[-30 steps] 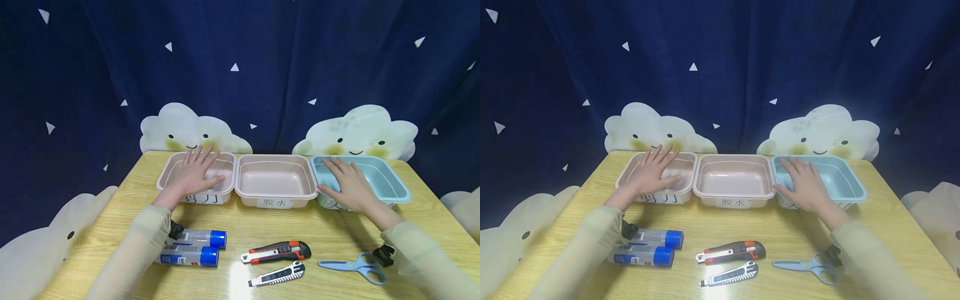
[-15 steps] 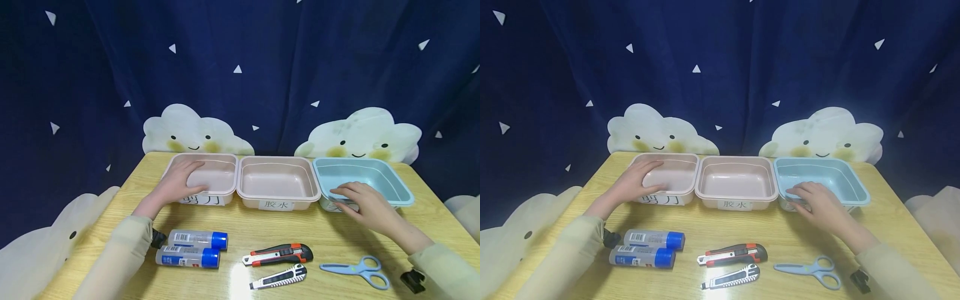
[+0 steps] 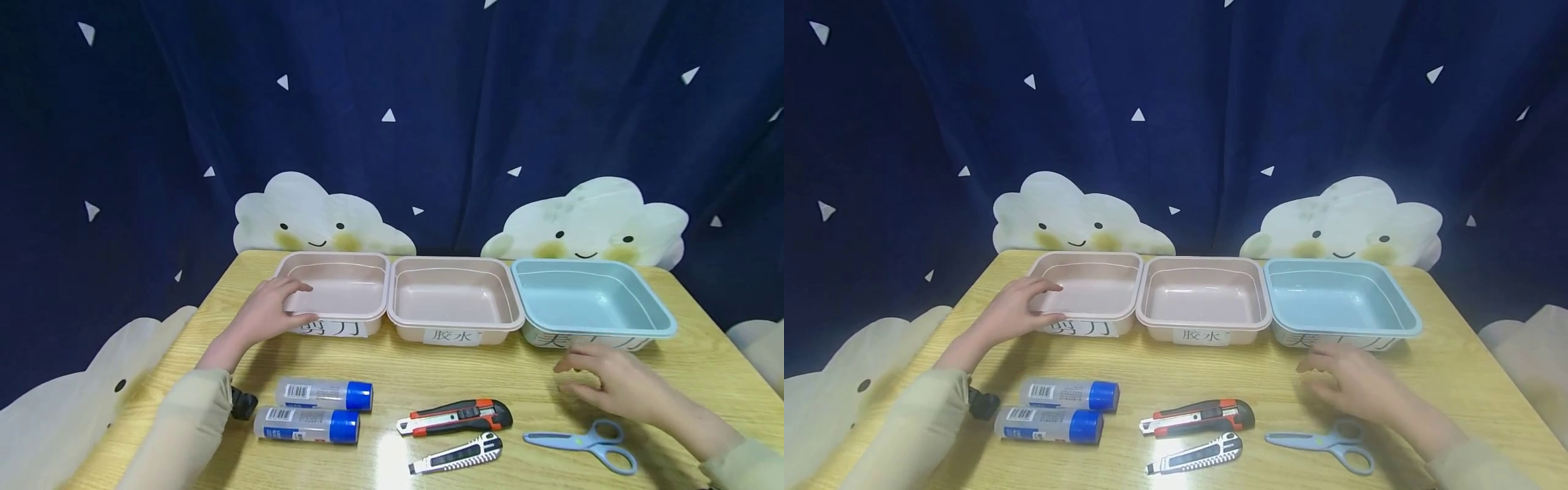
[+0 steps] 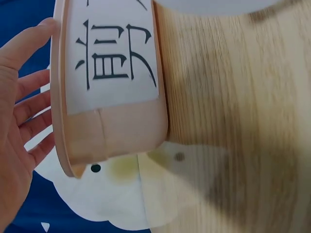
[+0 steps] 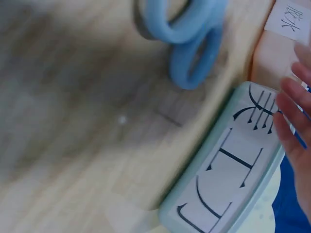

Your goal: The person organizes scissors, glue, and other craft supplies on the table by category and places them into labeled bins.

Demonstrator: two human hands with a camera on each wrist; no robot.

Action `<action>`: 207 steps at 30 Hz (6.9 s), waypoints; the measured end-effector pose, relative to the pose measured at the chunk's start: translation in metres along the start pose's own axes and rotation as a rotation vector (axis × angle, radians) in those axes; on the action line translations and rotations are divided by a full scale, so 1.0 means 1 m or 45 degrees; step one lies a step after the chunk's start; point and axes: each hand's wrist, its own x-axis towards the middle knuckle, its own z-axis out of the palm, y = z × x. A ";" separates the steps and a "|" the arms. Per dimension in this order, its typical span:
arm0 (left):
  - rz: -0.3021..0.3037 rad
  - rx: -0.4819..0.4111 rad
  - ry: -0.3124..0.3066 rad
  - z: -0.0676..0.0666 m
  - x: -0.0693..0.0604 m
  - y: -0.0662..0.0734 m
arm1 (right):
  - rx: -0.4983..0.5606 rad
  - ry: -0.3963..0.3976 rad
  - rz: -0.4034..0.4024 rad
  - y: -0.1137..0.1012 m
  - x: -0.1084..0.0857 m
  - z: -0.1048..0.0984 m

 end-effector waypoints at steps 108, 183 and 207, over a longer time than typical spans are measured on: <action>-0.507 -0.931 -0.065 -0.001 -0.040 -0.053 | -0.095 -0.050 0.133 -0.075 0.257 0.068; -0.536 -1.068 -0.081 0.006 -0.040 -0.056 | -0.104 -0.514 0.689 -0.105 0.357 0.182; -0.525 -1.153 -0.078 0.005 -0.040 -0.055 | -0.068 -0.540 0.542 -0.106 0.350 0.159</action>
